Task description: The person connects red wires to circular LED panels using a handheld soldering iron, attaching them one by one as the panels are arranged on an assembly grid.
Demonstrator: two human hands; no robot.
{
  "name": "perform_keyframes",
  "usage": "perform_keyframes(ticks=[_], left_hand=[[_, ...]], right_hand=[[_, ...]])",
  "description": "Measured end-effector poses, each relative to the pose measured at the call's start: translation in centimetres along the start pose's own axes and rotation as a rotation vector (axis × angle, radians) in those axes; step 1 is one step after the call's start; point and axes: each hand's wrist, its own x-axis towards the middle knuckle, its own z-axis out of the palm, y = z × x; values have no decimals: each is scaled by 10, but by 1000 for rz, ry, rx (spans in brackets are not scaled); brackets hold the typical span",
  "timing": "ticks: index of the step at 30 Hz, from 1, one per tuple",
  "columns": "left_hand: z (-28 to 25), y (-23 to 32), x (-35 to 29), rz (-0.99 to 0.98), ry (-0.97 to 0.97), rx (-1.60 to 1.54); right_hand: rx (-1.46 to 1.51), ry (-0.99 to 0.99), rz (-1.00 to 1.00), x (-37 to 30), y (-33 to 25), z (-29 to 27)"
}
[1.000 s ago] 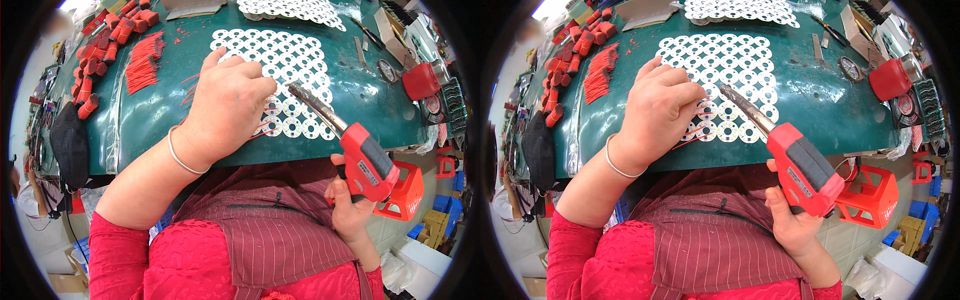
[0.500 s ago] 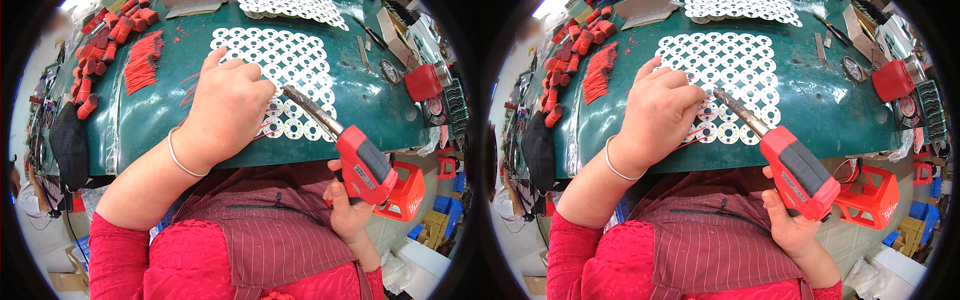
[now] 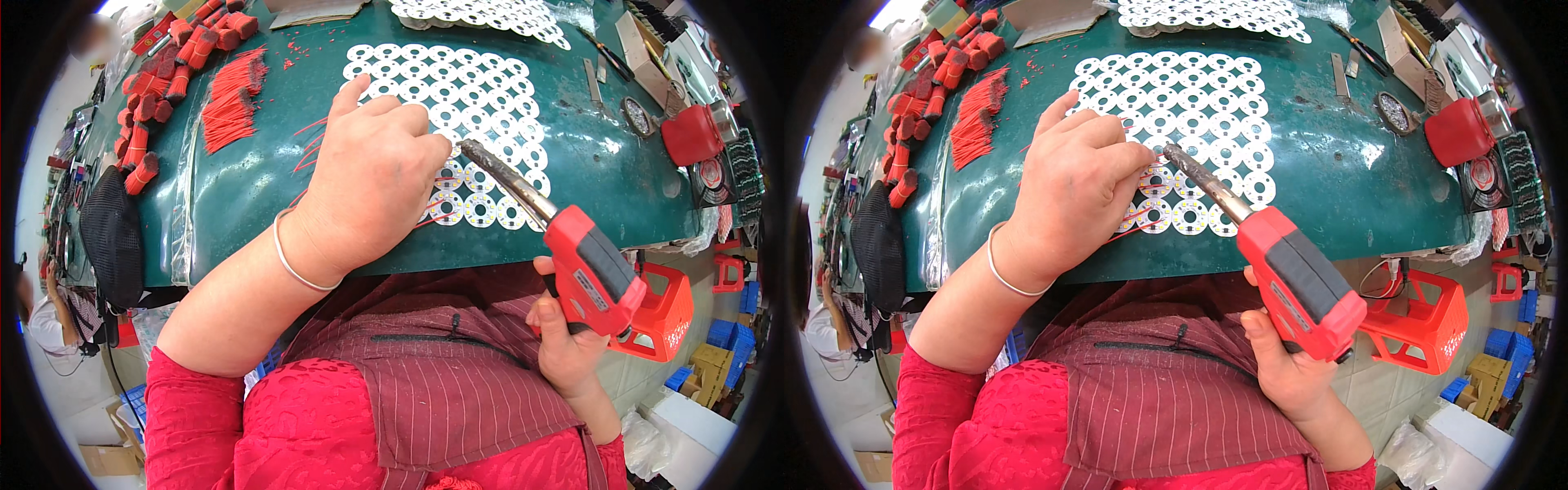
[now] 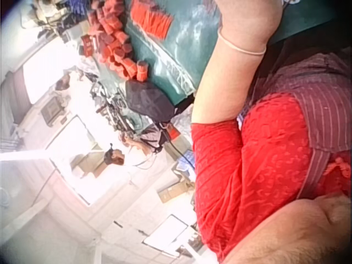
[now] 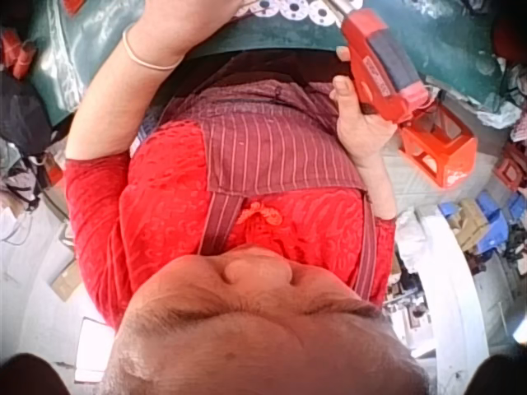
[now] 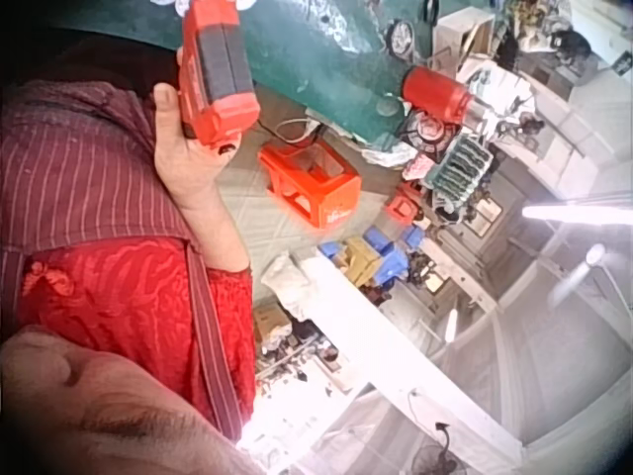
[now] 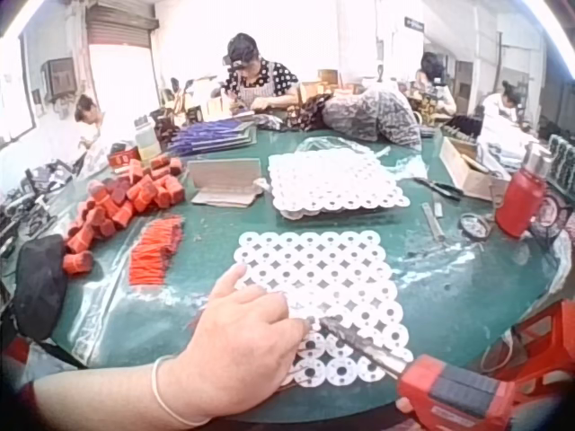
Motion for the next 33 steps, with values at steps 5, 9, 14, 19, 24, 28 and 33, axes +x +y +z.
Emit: perform_keyframes(ticks=[5,9,14,19,24,28,33], left_hand=[[-1,0,-1,-1,0,7],[0,0,-2,-2,11,-5],[1,-1,-1,-2,21,-11],[1,-1,-2,-2,18,-7],[0,-2,-2,-3,11,-10],[3,-4,-2,-12,23,-27],[7,-14,2,-115,210,-288]], right_hand=[[-188,-79,-94,-1,5,-4],[-219,-135,-114,-6,15,-14],[-188,-46,-109,-2,7,-5],[-108,-18,-93,0,3,-1],[-118,-31,-85,-1,3,-1],[-118,-43,-93,0,5,-3],[-135,-49,-118,0,4,-4]])
